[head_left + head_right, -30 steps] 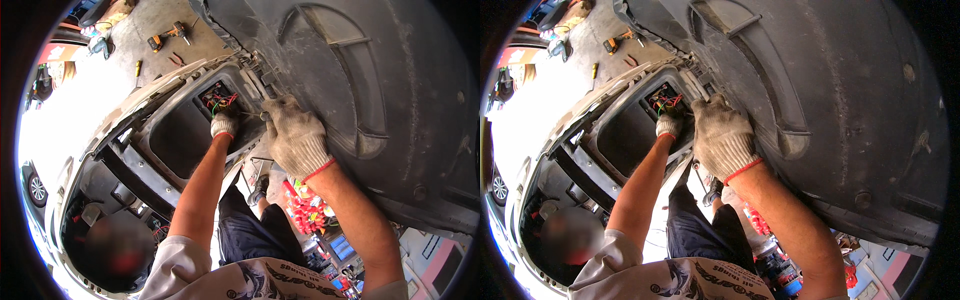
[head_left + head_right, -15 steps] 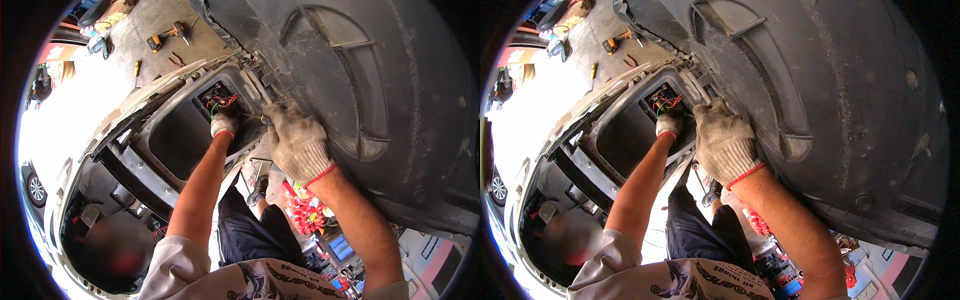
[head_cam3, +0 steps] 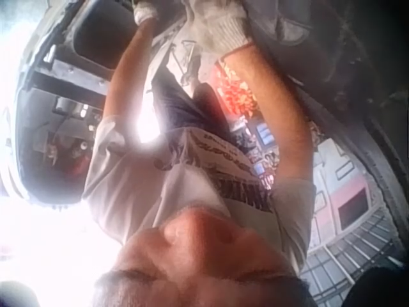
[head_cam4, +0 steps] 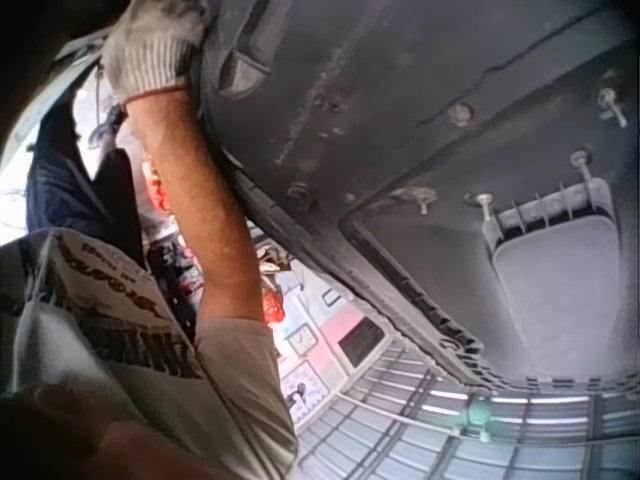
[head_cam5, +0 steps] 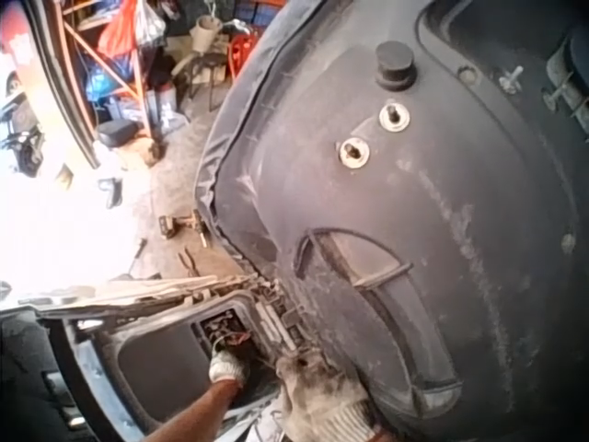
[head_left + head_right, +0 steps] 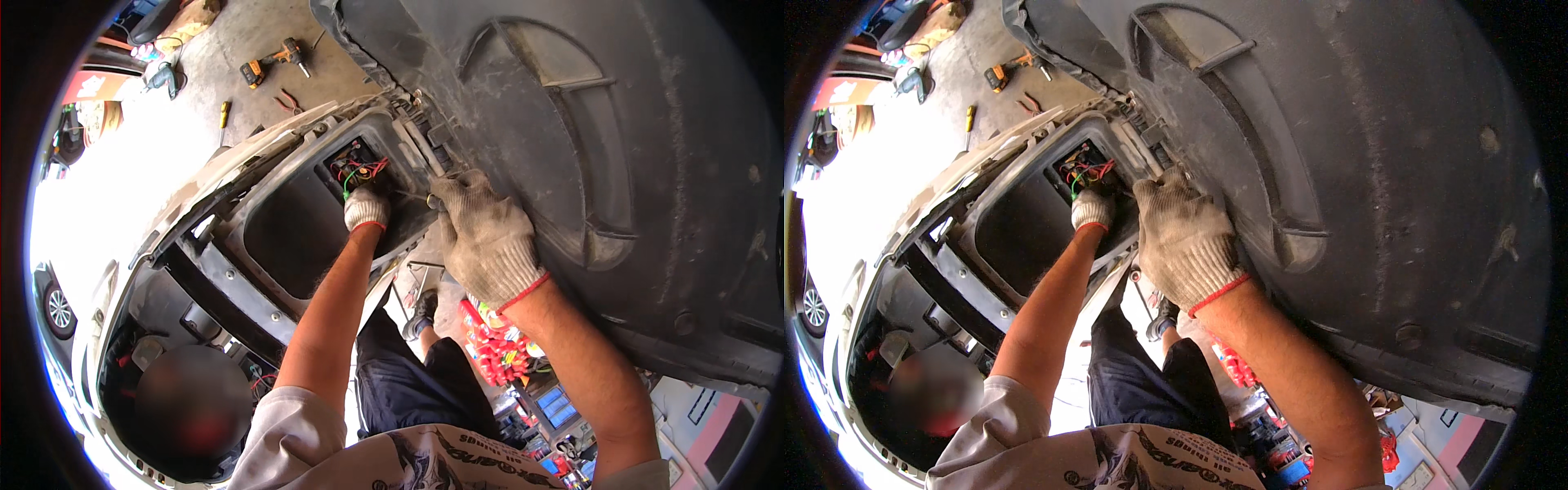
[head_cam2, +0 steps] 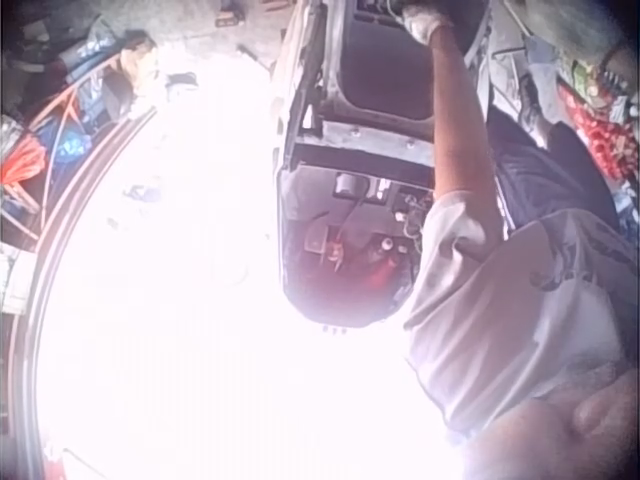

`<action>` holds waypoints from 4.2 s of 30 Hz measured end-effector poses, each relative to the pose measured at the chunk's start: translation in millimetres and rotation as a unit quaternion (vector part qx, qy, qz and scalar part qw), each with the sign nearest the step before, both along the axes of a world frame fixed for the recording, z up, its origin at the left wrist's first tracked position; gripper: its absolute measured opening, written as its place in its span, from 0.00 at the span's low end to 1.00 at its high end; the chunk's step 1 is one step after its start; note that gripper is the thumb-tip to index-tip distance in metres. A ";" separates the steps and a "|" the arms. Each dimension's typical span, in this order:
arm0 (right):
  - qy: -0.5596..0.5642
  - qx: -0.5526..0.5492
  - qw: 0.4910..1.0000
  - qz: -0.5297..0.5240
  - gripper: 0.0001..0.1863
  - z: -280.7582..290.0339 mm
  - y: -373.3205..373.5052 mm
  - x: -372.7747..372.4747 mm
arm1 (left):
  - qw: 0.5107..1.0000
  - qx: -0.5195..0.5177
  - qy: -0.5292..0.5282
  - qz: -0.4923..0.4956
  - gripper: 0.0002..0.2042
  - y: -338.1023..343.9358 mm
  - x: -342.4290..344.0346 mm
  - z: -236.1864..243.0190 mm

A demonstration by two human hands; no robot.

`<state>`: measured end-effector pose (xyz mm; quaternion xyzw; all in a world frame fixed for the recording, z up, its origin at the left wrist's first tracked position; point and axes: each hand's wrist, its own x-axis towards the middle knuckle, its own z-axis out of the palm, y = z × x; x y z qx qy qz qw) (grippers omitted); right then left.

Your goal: Inspecting and repairing the internal electrical wiring and battery area of a scooter.

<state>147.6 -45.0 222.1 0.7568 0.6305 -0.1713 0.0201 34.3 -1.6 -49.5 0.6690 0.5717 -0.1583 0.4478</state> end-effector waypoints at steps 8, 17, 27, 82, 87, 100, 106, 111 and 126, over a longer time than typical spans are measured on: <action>-0.008 -0.020 1.000 -0.008 0.18 -1.5 0.2 -1.8 | 1.000 0.004 0.020 -0.002 0.18 -2.9 0.3 -24.8; -0.002 0.014 1.000 0.002 0.18 -4.9 0.8 -2.5 | 0.998 -0.006 0.012 0.062 0.22 -0.1 -0.4 -30.2; -0.006 -0.020 1.000 -0.012 0.17 -0.7 0.8 -0.9 | 0.985 -0.066 -0.001 0.157 0.23 -7.9 -0.5 -26.4; -0.003 -0.010 1.000 -0.023 0.14 4.2 3.6 0.3 | 0.982 0.019 -0.022 0.189 0.23 -13.1 3.0 -20.7; -0.004 0.009 1.000 -0.019 0.13 1.4 2.6 0.9 | 0.986 -0.011 -0.005 0.164 0.21 -10.0 2.2 -20.5; -0.033 0.000 0.999 -0.003 0.12 -2.9 0.6 2.6 | 0.984 -0.004 -0.006 0.181 0.19 -8.7 4.9 -11.3; -0.042 -0.009 0.999 -0.006 0.13 -4.6 -0.3 2.2 | 0.982 0.034 -0.006 0.187 0.21 -12.7 4.0 -21.1; -0.031 -0.009 0.999 -0.012 0.13 -2.4 2.2 1.0 | 0.985 0.038 -0.015 0.170 0.22 -11.3 0.2 -28.0; -0.014 0.015 1.000 -0.014 0.13 -3.5 -1.0 3.7 | 0.987 -0.017 -0.063 0.144 0.18 -9.9 5.6 -20.3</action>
